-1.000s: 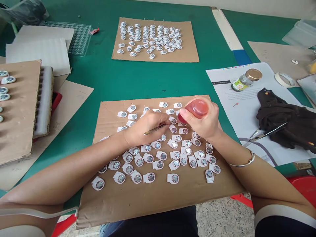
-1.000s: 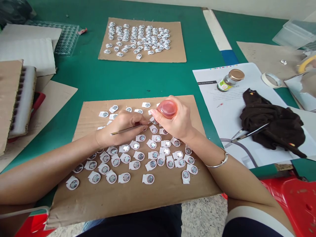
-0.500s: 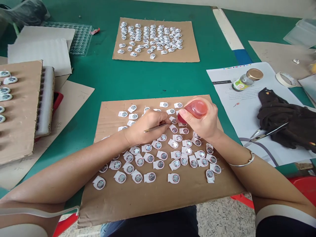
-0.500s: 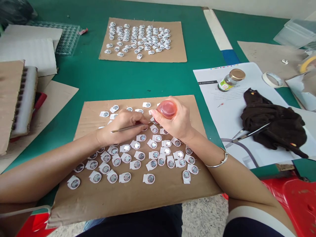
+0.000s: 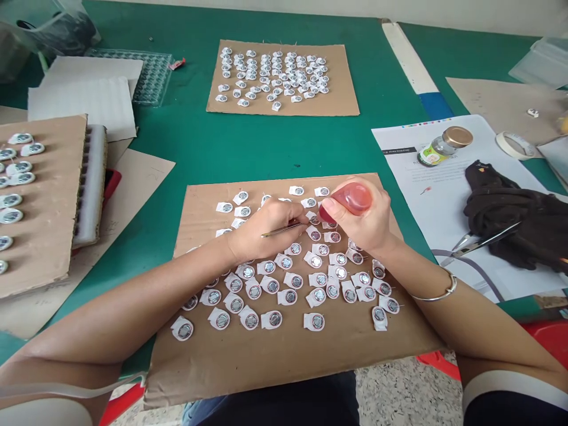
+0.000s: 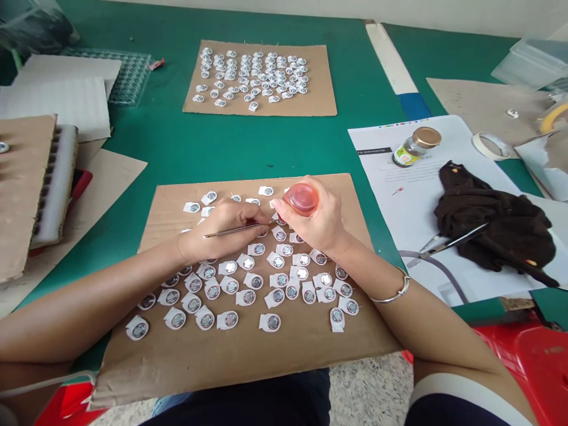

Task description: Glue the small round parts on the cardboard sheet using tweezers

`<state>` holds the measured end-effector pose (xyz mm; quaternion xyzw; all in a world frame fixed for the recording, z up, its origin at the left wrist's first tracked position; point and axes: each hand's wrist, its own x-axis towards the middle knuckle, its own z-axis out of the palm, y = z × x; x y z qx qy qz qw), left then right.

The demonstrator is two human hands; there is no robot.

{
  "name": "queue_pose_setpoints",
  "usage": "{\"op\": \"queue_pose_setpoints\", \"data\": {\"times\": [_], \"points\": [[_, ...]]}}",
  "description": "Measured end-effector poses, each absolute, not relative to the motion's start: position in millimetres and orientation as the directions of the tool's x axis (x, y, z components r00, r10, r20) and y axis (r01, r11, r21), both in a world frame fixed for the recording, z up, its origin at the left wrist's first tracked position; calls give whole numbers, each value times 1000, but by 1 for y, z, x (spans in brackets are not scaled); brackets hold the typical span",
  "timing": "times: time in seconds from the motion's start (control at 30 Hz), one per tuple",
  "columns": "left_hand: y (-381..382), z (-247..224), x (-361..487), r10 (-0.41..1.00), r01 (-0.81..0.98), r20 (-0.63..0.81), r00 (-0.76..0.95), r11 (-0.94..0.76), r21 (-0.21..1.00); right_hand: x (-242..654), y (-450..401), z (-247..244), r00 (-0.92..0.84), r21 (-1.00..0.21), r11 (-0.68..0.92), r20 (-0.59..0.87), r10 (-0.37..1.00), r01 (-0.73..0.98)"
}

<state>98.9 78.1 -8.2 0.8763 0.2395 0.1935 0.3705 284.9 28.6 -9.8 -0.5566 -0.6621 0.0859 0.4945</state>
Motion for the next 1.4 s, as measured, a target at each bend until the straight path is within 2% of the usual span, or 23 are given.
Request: {"op": "queue_pose_setpoints", "data": {"times": [0.3, 0.37, 0.43, 0.53, 0.67, 0.83, 0.9, 1.03, 1.17, 1.4], "points": [[78, -9, 99, 577, 295, 144, 804, -598, 746, 285, 29, -10, 128, -692, 331, 522, 843, 642], [78, -9, 99, 582, 311, 129, 803, -593, 743, 292, 32, -7, 181, -788, 313, 466, 866, 531], [76, -8, 99, 590, 332, 114, 799, -591, 735, 304, 36, -1, 237, -896, 306, 389, 890, 321], [73, -1, 99, 604, 354, 108, 790, -593, 723, 328, 45, 11, 296, -926, 370, 375, 878, 74], [79, 15, 93, 653, 388, 172, 738, -619, 683, 359, 61, 14, 416, -913, 405, 347, 840, -56], [95, 30, 79, 722, 508, 241, 649, -647, 569, 363, 70, 2, 365, -967, 215, 153, 918, -137], [93, 32, 78, 713, 481, 198, 673, -625, 614, 351, 66, -4, 297, -978, 188, 154, 942, -89], [76, 27, 89, 681, 421, 78, 728, -535, 733, 327, 54, -15, 126, -970, 208, 224, 967, 126], [67, 15, 102, 663, 422, 45, 748, -526, 739, 319, 48, -21, 153, -892, 272, 344, 926, 360], [72, -2, 102, 679, 418, 41, 733, -497, 760, 315, 43, -17, 160, -857, 214, 321, 933, 469]]}}
